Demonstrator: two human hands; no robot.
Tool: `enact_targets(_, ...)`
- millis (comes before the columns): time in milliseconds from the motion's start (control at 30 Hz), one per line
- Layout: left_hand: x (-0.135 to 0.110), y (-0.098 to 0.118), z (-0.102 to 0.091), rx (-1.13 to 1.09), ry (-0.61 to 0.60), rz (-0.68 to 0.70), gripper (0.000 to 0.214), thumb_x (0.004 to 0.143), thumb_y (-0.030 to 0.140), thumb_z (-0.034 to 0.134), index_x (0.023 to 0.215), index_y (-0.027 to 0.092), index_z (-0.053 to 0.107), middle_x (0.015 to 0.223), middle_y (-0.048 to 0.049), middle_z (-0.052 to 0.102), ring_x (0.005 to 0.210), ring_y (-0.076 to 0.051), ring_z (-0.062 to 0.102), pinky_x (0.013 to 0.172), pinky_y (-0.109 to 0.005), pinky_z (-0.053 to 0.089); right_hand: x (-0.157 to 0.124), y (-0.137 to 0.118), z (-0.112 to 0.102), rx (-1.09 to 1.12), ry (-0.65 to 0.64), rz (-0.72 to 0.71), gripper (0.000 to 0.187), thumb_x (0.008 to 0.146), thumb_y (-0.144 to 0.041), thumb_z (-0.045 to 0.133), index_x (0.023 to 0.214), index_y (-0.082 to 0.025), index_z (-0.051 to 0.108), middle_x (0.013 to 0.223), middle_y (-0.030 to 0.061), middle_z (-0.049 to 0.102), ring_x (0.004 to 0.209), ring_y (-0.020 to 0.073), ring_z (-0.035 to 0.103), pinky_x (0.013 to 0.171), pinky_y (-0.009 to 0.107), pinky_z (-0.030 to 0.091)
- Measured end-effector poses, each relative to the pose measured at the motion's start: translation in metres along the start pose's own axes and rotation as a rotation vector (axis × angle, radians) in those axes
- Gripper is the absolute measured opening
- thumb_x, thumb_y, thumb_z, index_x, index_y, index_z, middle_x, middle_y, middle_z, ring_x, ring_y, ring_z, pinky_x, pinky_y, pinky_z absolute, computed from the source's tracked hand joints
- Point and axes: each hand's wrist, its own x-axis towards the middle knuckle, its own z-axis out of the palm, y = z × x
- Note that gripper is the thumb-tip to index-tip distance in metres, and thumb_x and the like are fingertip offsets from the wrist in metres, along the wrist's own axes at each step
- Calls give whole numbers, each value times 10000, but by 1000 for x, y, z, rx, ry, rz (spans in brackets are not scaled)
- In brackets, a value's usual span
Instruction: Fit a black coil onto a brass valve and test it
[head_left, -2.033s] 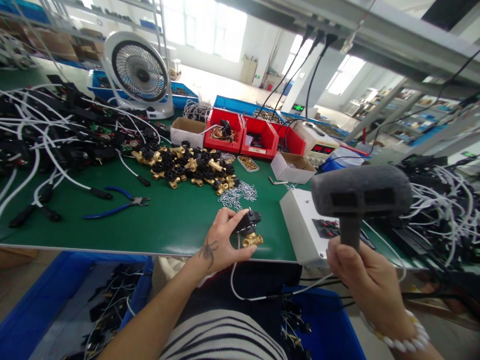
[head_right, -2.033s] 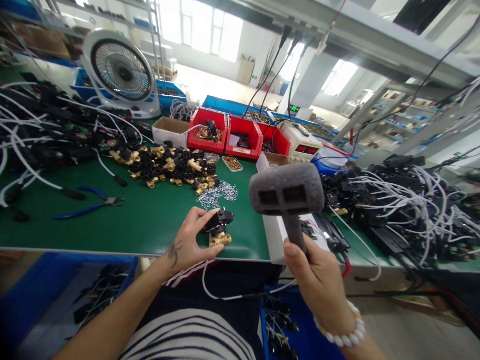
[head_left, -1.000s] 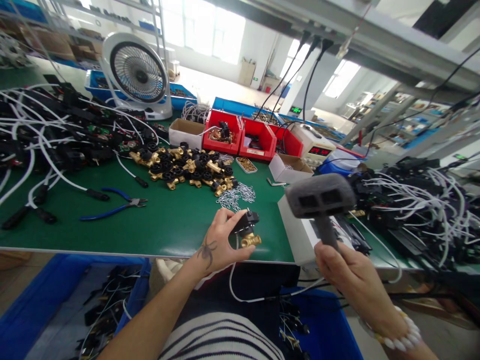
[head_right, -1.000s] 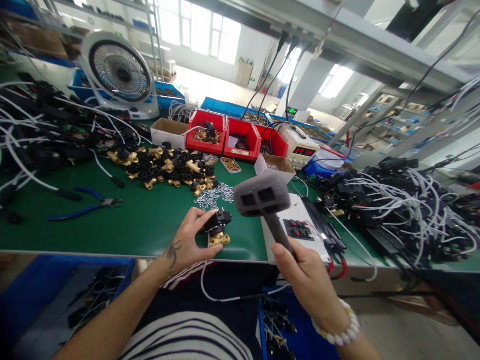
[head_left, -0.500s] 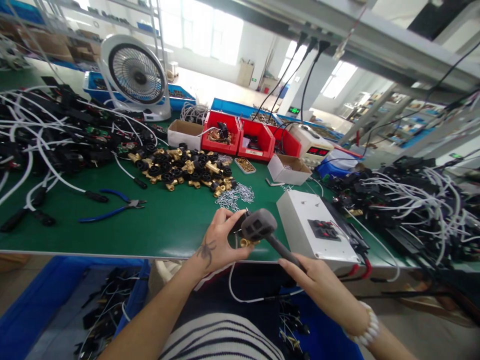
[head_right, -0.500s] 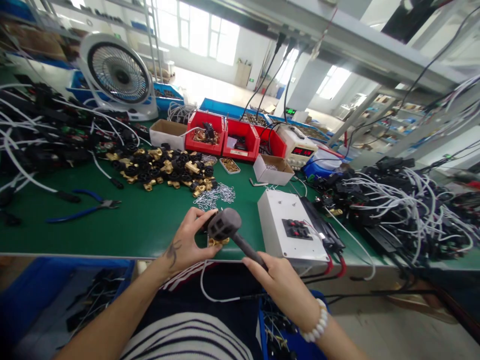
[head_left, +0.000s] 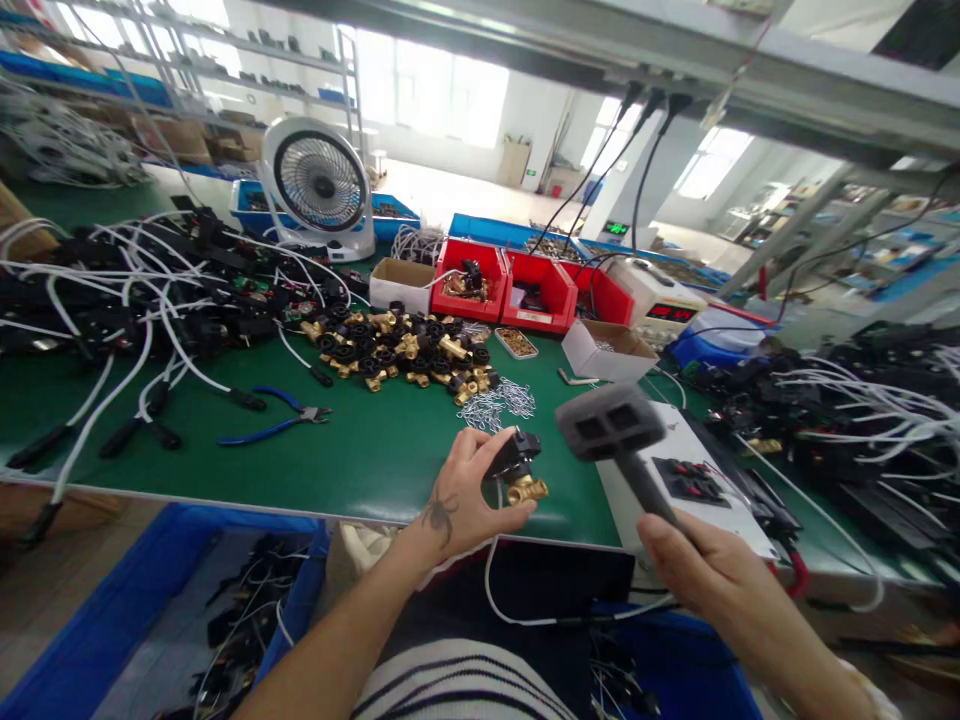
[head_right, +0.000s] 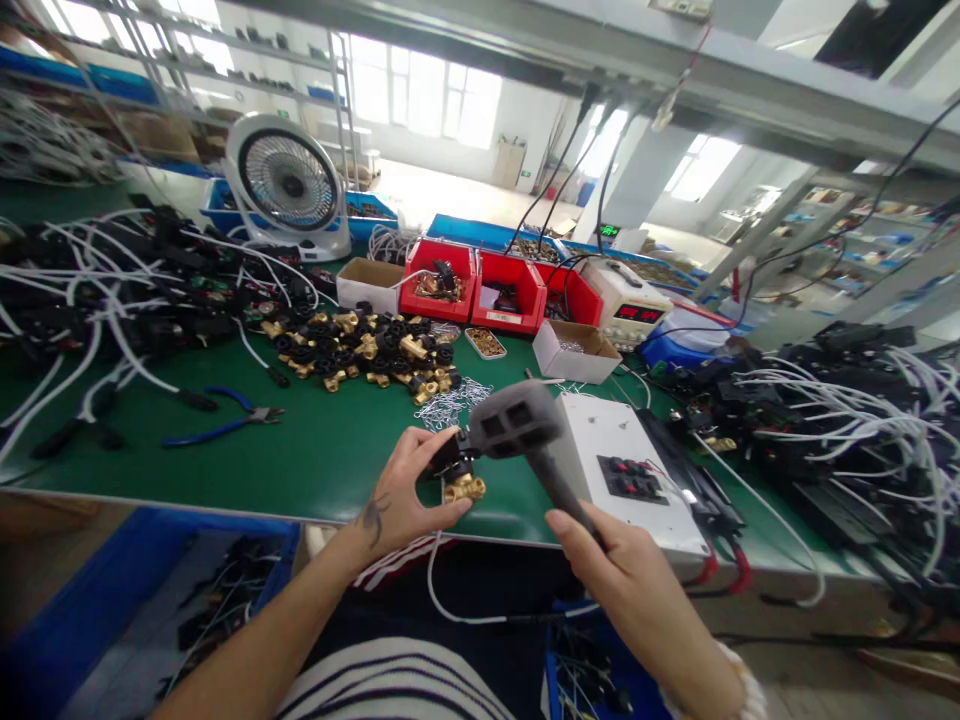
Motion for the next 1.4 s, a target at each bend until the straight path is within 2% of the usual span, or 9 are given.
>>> enact_targets(233,-18,2,-3,-71,113,-68,360,700,287,768,938,191,516,1098,-85,540,1039,-232,542,822,-364,509,-15,9,2,80,-86,15,529,880,-707,434,708,-209,477,568,-36,400,481,114,357,410,219,294)
enact_targets(433,-20,12,-5,-82,85,-88,344,656,241,812,874,185,552,1104,-91,567,1037,-232,554,827,-366,517,-12,9,17,44,-2,-27,574,925,-699,317,645,-214,442,538,-33,401,465,115,363,425,235,284)
enact_targets(600,-17,18,-4,-60,51,-76,346,629,229,824,853,183,563,1070,-95,588,1047,-249,542,892,-413,492,-12,0,5,-163,-45,-73,590,891,-726,372,607,-216,451,494,-24,424,446,129,390,445,258,274)
enact_targets(700,-15,17,-3,-52,44,-72,351,619,225,826,820,183,541,1060,-95,584,1030,-246,543,898,-414,482,-20,-5,-6,-63,77,-91,581,922,-688,345,598,-220,463,497,-15,414,429,129,364,414,262,259)
enact_targets(800,-14,15,-4,-48,43,-72,353,624,228,818,822,179,530,1067,-101,574,1040,-248,536,912,-424,469,-26,-4,-4,61,153,-85,583,946,-662,294,606,-222,468,484,-18,388,400,123,306,385,267,229)
enact_targets(967,-13,12,-5,-57,40,-70,355,636,236,809,829,179,517,1057,-93,561,1033,-246,534,880,-413,479,-21,4,8,-31,-80,30,571,900,-702,385,620,-208,451,529,-16,412,480,129,371,437,248,278)
enact_targets(1167,-15,13,-4,-63,21,-110,357,651,247,790,852,191,500,1063,-73,551,1016,-239,542,855,-423,506,-19,6,9,81,40,8,599,918,-707,303,620,-210,454,523,-30,373,460,120,327,436,255,257)
enact_targets(1300,-15,14,-3,-60,30,-151,486,653,262,782,1042,188,500,1052,-69,547,969,-234,558,773,-410,550,-18,8,16,-40,-77,33,588,904,-715,339,628,-204,437,547,-32,373,495,122,341,483,258,261)
enact_targets(1400,-14,16,-3,-55,13,-146,567,667,267,770,1159,191,498,1101,-79,545,1021,-244,556,804,-422,562,-20,8,13,50,29,4,583,919,-702,315,624,-211,424,540,-38,365,476,117,323,454,251,249)
